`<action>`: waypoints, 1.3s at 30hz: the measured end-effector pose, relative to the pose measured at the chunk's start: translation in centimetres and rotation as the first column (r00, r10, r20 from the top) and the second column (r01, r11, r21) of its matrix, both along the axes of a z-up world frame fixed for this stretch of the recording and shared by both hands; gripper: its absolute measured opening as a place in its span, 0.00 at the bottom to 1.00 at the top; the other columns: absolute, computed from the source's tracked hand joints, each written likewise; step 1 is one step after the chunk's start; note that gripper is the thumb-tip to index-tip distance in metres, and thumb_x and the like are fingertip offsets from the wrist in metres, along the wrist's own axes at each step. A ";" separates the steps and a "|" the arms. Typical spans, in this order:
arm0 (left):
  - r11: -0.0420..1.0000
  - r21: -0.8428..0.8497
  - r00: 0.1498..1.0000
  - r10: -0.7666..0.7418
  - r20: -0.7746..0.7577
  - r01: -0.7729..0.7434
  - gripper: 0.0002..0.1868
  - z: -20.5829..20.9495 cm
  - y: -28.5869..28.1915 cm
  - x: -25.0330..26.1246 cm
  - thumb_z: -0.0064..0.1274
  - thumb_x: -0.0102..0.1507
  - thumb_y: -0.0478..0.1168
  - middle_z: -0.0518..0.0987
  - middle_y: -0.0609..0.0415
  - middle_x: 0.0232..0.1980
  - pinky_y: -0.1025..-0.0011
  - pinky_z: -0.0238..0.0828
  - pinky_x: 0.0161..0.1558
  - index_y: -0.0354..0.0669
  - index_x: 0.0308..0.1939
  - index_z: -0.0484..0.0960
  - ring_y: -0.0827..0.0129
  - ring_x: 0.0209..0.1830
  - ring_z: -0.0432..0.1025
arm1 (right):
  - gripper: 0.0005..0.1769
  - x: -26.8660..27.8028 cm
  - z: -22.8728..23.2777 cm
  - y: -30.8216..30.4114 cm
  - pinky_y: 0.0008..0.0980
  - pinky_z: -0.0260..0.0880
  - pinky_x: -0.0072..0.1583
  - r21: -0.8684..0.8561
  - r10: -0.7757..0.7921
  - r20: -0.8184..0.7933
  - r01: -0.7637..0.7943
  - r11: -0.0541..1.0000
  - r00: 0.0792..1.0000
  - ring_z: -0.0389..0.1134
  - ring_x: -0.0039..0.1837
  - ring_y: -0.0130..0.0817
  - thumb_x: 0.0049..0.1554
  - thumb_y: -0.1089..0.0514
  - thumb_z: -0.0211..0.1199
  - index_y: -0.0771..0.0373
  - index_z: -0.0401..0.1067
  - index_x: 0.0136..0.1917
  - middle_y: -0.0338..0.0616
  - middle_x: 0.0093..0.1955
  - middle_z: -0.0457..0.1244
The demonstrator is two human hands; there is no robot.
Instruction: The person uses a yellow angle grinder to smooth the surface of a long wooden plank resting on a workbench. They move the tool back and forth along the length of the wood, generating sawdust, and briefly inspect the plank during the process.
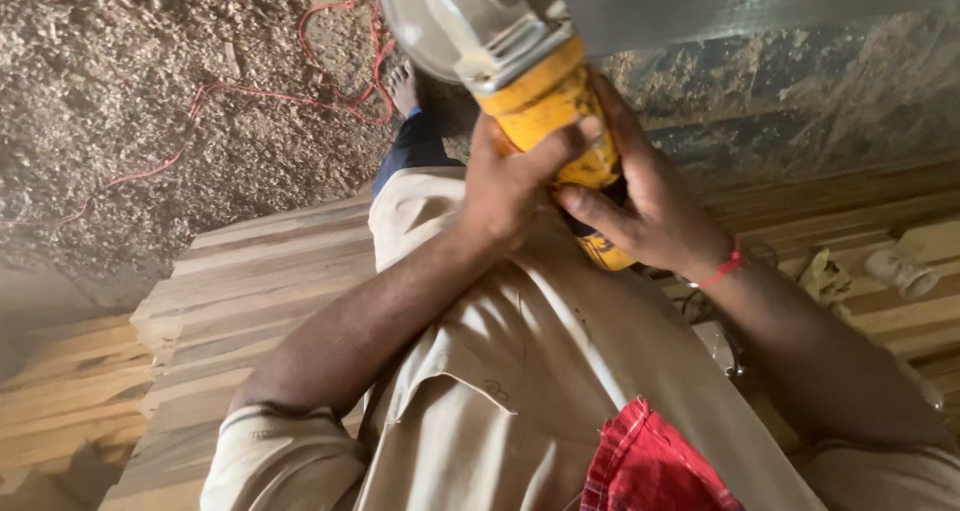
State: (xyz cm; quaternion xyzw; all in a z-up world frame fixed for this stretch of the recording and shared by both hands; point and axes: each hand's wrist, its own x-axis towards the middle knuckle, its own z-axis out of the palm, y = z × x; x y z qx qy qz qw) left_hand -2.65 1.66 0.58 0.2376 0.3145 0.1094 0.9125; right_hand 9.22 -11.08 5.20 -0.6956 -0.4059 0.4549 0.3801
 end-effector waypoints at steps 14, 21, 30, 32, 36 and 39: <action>0.970 0.069 0.970 -0.235 0.055 0.231 0.22 -3.0 -11.1 10.9 0.66 0.63 0.37 0.83 0.48 0.52 0.64 0.83 0.55 0.33 0.58 0.76 0.64 0.50 0.81 | 0.47 7.6 -1.2 -12.5 0.45 0.51 0.85 0.009 -0.172 0.025 0.172 0.985 0.985 0.44 0.88 0.45 0.69 0.46 0.56 0.56 0.34 0.89 0.52 0.87 0.40; 0.966 0.041 0.959 -0.257 0.123 0.254 0.26 -3.8 -16.7 16.9 0.68 0.62 0.39 0.83 0.46 0.53 0.62 0.83 0.56 0.32 0.59 0.75 0.63 0.51 0.80 | 0.48 11.4 -0.9 -18.1 0.43 0.52 0.84 -0.061 -0.313 -0.039 0.310 0.949 0.949 0.47 0.87 0.44 0.70 0.46 0.57 0.56 0.33 0.90 0.52 0.86 0.42; 0.804 0.265 0.838 -0.546 -0.025 0.532 0.35 -5.2 -22.5 24.2 0.65 0.59 0.52 0.83 0.45 0.54 0.64 0.86 0.57 0.35 0.62 0.73 0.61 0.52 0.83 | 0.44 16.7 -1.1 -24.3 0.47 0.57 0.82 -0.199 -0.458 -0.015 0.446 0.873 0.889 0.52 0.85 0.42 0.67 0.50 0.58 0.59 0.39 0.87 0.52 0.84 0.49; 0.790 0.238 0.820 -0.570 -0.058 0.566 0.36 -5.5 -24.1 26.0 0.66 0.58 0.52 0.83 0.47 0.53 0.65 0.87 0.56 0.35 0.62 0.71 0.62 0.51 0.83 | 0.42 17.8 -1.1 -25.5 0.43 0.62 0.77 -0.236 -0.519 -0.075 0.490 0.839 0.852 0.55 0.81 0.38 0.67 0.50 0.58 0.60 0.42 0.85 0.49 0.79 0.52; 0.846 0.147 0.854 -0.521 0.020 0.513 0.35 -5.7 -27.5 29.1 0.68 0.58 0.50 0.83 0.47 0.53 0.65 0.85 0.55 0.34 0.61 0.73 0.63 0.51 0.82 | 0.41 20.1 -0.5 -27.6 0.37 0.63 0.74 -0.252 -0.593 -0.118 0.553 0.794 0.797 0.56 0.76 0.33 0.67 0.52 0.58 0.62 0.43 0.84 0.46 0.75 0.53; 0.821 0.193 0.836 -0.549 0.014 0.537 0.32 -5.8 -28.9 31.2 0.67 0.57 0.49 0.85 0.48 0.52 0.68 0.84 0.54 0.34 0.59 0.77 0.65 0.49 0.83 | 0.40 21.7 -0.3 -29.0 0.37 0.63 0.76 -0.261 -0.597 -0.054 0.565 0.782 0.801 0.56 0.77 0.33 0.67 0.53 0.57 0.62 0.44 0.85 0.46 0.75 0.53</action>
